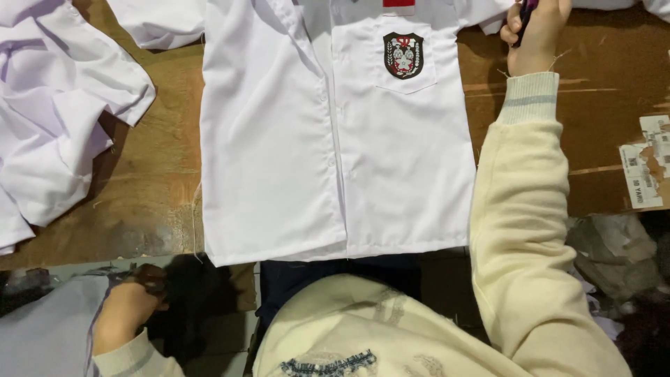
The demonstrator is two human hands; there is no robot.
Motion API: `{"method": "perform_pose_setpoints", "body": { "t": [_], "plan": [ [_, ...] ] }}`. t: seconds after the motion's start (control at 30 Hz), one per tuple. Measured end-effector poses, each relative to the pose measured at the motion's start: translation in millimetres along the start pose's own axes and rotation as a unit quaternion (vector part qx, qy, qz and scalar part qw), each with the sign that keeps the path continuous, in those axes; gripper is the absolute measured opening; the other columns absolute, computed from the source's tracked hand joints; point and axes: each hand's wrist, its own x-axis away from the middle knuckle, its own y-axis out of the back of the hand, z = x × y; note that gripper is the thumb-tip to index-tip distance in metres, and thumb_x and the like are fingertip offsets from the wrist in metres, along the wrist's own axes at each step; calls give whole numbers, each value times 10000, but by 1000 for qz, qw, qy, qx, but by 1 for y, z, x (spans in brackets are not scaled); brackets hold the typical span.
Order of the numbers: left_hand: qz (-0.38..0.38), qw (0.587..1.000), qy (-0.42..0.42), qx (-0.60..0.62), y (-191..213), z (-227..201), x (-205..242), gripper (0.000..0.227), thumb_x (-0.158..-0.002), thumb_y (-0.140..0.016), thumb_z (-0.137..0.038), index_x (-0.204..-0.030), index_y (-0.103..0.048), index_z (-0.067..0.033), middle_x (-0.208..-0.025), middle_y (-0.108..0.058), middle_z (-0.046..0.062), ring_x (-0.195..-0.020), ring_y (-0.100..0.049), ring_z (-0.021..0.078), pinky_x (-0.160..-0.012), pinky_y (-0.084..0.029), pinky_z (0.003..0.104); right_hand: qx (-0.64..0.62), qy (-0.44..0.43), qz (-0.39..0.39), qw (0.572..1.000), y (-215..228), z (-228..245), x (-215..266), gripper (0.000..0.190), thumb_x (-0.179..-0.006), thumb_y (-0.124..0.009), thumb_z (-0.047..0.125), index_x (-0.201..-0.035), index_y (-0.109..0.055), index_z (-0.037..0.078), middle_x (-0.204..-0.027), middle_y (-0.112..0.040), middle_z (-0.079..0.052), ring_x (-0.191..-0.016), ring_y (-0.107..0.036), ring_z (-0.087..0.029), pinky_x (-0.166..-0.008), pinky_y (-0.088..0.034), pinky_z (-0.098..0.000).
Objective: Trimming loose threads from a white uniform shirt using thread snips on a work table.
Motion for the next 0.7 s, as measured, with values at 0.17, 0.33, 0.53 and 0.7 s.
{"method": "perform_pose_setpoints", "body": {
  "t": [0.17, 0.33, 0.53, 0.7],
  "plan": [
    [-67, 996, 51, -16, 39, -53, 38, 466, -916, -576, -604, -1078, -837, -254, -1008, -849, 105, -1031, -766, 369, -857, -590, 434, 21, 22, 14, 999, -9, 8, 8, 167, -975, -570, 265, -923, -510, 119, -838, -589, -2, -494, -404, -54, -423, -235, -228],
    [-182, 979, 15, -88, -10, 5, -33, 255, -968, -604, -281, -1064, -812, -170, -1061, -782, 167, -976, -752, 383, -766, -609, 418, 26, 49, -24, 998, -8, 9, 7, 235, -970, -555, 342, -927, -527, 113, -807, -590, 7, -480, -380, -56, -408, -239, -233],
    [-49, 997, 53, 15, 92, -61, 97, 291, -927, -565, -310, -953, -819, -171, -610, -876, -4, -886, -828, 221, -824, -553, 327, 32, 76, -120, 989, 15, -7, -19, 167, -1007, -564, 185, -1151, -590, 104, -733, -421, 8, -455, -297, -29, -364, -171, -235],
    [15, 999, 33, -29, 160, -110, 163, 414, -1007, -566, -480, -842, -842, -220, -643, -855, -65, -622, -818, 107, -766, -542, 235, 100, 48, -222, 969, 16, 4, -12, 193, -1013, -669, 237, -932, -514, 156, -655, -376, 44, -461, -245, -35, -372, -205, -235]
  ]
}}
